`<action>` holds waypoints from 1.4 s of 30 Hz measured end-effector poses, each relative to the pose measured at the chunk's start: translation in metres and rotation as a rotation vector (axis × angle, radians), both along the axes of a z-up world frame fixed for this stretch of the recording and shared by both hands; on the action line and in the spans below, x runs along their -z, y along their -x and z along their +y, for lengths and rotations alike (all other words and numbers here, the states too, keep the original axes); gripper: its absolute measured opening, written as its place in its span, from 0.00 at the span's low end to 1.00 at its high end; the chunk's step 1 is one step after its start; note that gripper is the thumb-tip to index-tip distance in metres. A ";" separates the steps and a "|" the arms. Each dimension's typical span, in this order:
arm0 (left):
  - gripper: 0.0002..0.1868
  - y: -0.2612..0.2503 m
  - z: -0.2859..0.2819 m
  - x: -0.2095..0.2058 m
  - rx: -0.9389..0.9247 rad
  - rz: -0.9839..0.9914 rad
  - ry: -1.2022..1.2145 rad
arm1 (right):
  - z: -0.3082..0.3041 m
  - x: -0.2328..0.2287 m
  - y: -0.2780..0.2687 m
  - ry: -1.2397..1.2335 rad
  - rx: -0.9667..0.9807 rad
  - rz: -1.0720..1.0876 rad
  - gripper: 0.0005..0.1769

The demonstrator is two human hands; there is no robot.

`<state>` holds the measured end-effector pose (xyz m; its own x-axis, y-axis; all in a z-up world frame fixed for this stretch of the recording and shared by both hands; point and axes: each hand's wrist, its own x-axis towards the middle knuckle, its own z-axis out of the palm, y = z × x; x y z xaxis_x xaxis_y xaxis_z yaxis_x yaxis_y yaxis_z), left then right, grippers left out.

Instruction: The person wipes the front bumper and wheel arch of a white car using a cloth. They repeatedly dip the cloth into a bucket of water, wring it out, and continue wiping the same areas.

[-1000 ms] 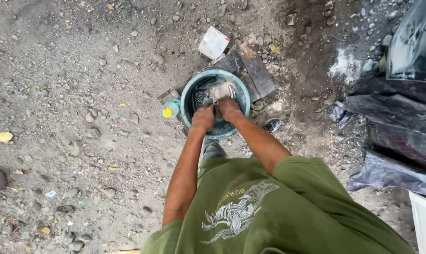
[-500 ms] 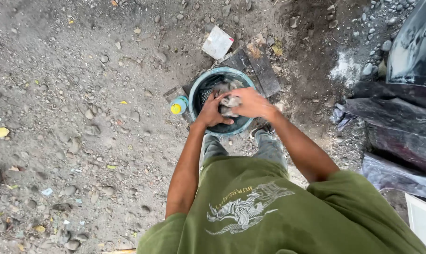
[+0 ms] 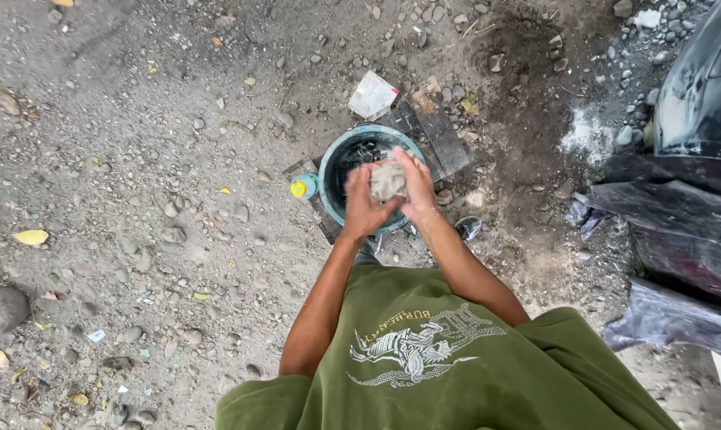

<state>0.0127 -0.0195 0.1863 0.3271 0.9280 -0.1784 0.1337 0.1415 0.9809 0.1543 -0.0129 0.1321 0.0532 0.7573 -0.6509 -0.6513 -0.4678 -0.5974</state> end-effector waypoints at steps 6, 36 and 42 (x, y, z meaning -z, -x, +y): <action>0.38 -0.011 -0.008 0.014 -0.128 -0.441 -0.078 | 0.013 -0.035 0.024 -0.011 0.306 -0.002 0.15; 0.11 0.020 0.073 0.087 -0.335 0.199 -0.054 | 0.030 0.056 0.054 -0.529 -0.885 -0.896 0.49; 0.13 0.023 0.080 0.139 -0.442 0.416 -0.257 | 0.021 0.020 0.050 -0.446 -0.921 -1.023 0.53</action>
<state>-0.0107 0.0608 0.0470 -0.1432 0.9890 0.0381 0.4922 0.0378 0.8697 0.1042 0.0084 0.1120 -0.2672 0.9045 -0.3325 0.5672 -0.1313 -0.8131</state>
